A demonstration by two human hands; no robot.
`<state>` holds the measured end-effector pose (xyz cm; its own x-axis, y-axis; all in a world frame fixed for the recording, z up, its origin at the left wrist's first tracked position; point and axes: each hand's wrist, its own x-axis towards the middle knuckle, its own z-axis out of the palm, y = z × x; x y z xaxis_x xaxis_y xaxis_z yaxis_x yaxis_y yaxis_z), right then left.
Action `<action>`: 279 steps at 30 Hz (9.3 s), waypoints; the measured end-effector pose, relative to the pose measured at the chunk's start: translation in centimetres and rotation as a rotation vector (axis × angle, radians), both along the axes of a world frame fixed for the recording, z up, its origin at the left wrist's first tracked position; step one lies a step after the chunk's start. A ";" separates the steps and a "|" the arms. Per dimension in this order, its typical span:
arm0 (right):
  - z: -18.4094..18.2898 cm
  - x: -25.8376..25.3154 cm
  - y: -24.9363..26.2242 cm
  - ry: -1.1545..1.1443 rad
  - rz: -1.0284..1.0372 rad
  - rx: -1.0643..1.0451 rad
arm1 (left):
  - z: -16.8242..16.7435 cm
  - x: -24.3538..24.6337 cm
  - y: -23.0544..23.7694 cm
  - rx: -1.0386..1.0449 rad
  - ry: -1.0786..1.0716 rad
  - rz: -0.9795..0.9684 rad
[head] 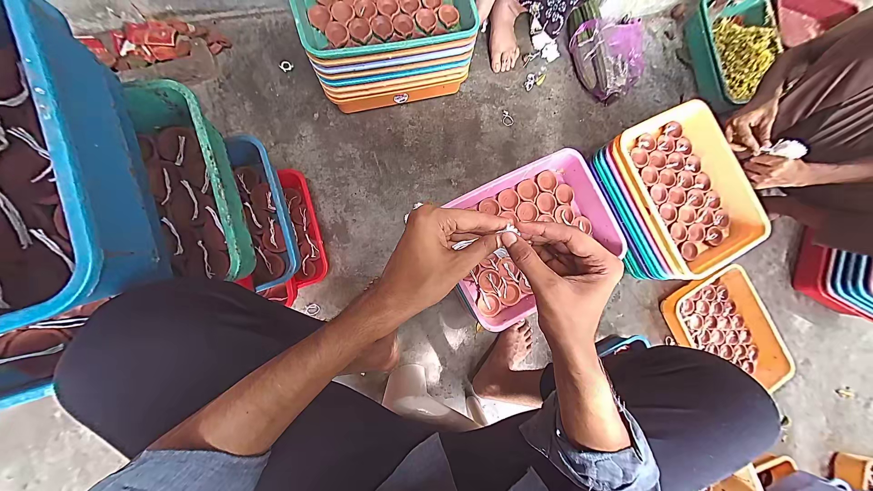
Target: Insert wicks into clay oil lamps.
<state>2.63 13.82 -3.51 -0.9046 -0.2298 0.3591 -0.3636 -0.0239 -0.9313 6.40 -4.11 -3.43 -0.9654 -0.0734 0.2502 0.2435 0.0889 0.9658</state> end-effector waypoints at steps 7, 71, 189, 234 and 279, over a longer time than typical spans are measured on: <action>-0.2 -0.1 0.2 -0.026 0.011 -0.040 | 0.3 0.1 -0.2 0.109 -0.074 -0.075; -4.7 -4.3 4.0 -0.205 0.172 0.582 | 0.5 -1.7 -3.5 0.160 -0.238 0.248; -0.4 -2.0 0.4 -0.057 0.168 -0.038 | 0.0 -1.2 -1.3 0.158 -0.029 0.004; 0.0 -2.3 1.1 -0.020 0.210 0.099 | 0.2 -1.1 -1.3 0.174 -0.046 -0.016; -0.3 -3.4 2.5 0.080 0.260 -0.029 | 0.2 -1.1 -1.6 0.271 -0.203 -0.077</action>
<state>-0.81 16.34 -3.85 -0.7851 -0.4392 0.4367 -0.4139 -0.1525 -0.8975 5.32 -5.75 -3.27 -0.9988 -0.0363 0.0339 0.0402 -0.1890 0.9812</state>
